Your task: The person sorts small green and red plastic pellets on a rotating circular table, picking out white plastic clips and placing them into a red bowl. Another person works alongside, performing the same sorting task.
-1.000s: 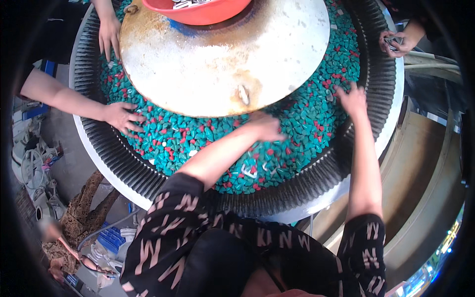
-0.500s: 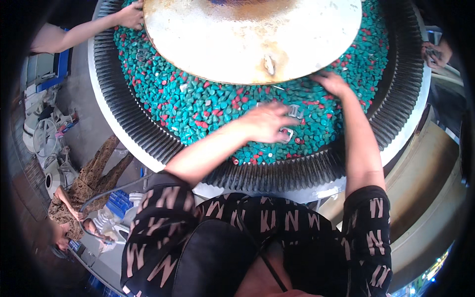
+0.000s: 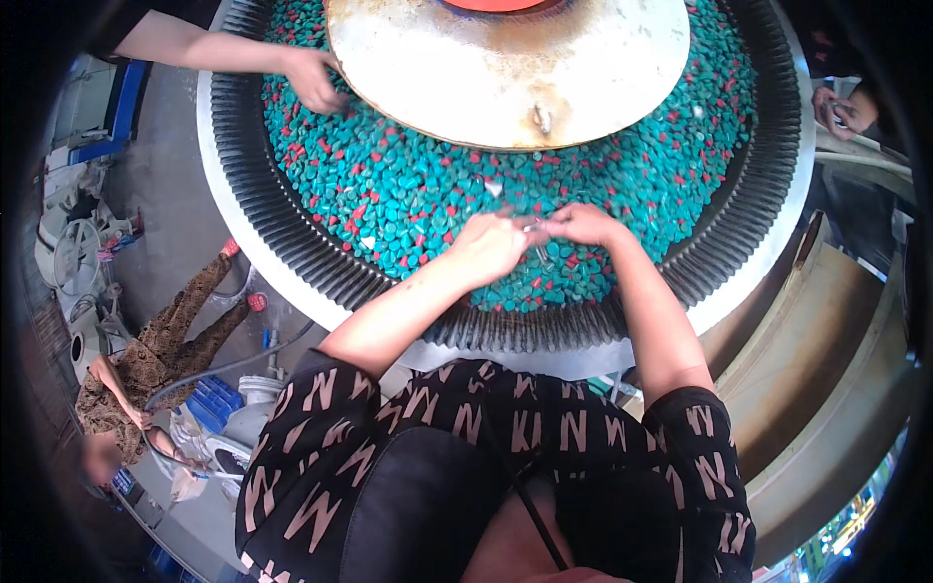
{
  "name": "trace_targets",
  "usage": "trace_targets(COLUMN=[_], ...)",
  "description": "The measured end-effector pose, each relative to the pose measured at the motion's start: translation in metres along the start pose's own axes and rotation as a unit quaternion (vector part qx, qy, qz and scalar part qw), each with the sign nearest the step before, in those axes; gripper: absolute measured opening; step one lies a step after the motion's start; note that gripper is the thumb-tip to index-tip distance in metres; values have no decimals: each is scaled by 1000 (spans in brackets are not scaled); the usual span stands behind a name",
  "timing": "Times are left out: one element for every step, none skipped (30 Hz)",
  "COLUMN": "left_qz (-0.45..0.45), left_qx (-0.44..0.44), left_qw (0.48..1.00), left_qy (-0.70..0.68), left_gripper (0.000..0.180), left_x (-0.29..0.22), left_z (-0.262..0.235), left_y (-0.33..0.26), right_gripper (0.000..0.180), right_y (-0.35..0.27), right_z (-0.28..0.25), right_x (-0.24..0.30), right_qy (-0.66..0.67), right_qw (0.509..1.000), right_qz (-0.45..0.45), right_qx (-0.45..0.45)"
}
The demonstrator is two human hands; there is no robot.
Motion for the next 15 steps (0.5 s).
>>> trace_targets(left_qz=[4, 9, 9, 8, 9, 22, 34, 44, 49, 64, 81, 97, 118, 145, 177], left_qx=[7, 12, 29, 47, 67, 50, 34, 17, 11, -25, -59, -97, -134, -168, -197], left_qw=[999, 998, 998, 998, 997, 998, 997, 996, 997, 998, 995, 988, 981, 972, 961], left_qy=[32, 68, 56, 44, 29, 42, 54, 72, 60, 15, -30, -71, -74, -74, -79], left_gripper=[34, 32, 30, 29, 29, 27, 26, 24, 20, 19, 19, 18, 18, 19, 20], left_x=[-1, 0, 0, 1, 0, -1, -2, -3, -8, -11, -16, -17, -21, -31, -44], left_z=[14, 32, 42, 51, 57, 56, 54, 48, 35, 17, -2, -30, -60, -101, -136], left_y=[8, 16, 21, 24, 25, 22, 16, 11, 7, -1, -11, -18, -23, -26, -26], right_gripper=[59, 57, 55, 52, 50, 47, 45, 45, 44, 44, 47, 51, 54, 57, 60], right_y=[2, 11, 12, 10, 6, 2, -3, -7, -12, -15, -8, -9, -6, -1, 11], right_z=[3, 6, 5, 0, -1, -2, -1, 1, 3, 4, 3, -2, 3, 3, 5], right_x=[-12, -31, -37, -41, -43, -44, -44, -38, -36, -34, -43, -43, -47, -56, -78], right_qy=[96, 192, 284, 297, 313, 329, 326, 339, 353, 367, 318, 250, 233, 220, 205], right_qw=[995, 981, 958, 953, 946, 940, 938, 935, 931, 927, 944, 960, 966, 969, 971], right_qz=[17, 31, 41, 49, 59, 68, 78, 67, 59, 50, 20, 15, 6, -3, -18], right_qx=[-5, -15, -23, -39, -53, -67, -85, -75, -67, -58, -83, -123, -113, -109, -123])
Point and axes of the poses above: each hand's wrist, its own y-axis towards the middle knuckle, its own z-axis out of the palm, x = y × z, the point moved 9 cm from there along y, towards the middle knuckle, and after that the axes turned 9 degrees about x, right-handed, at the moved point
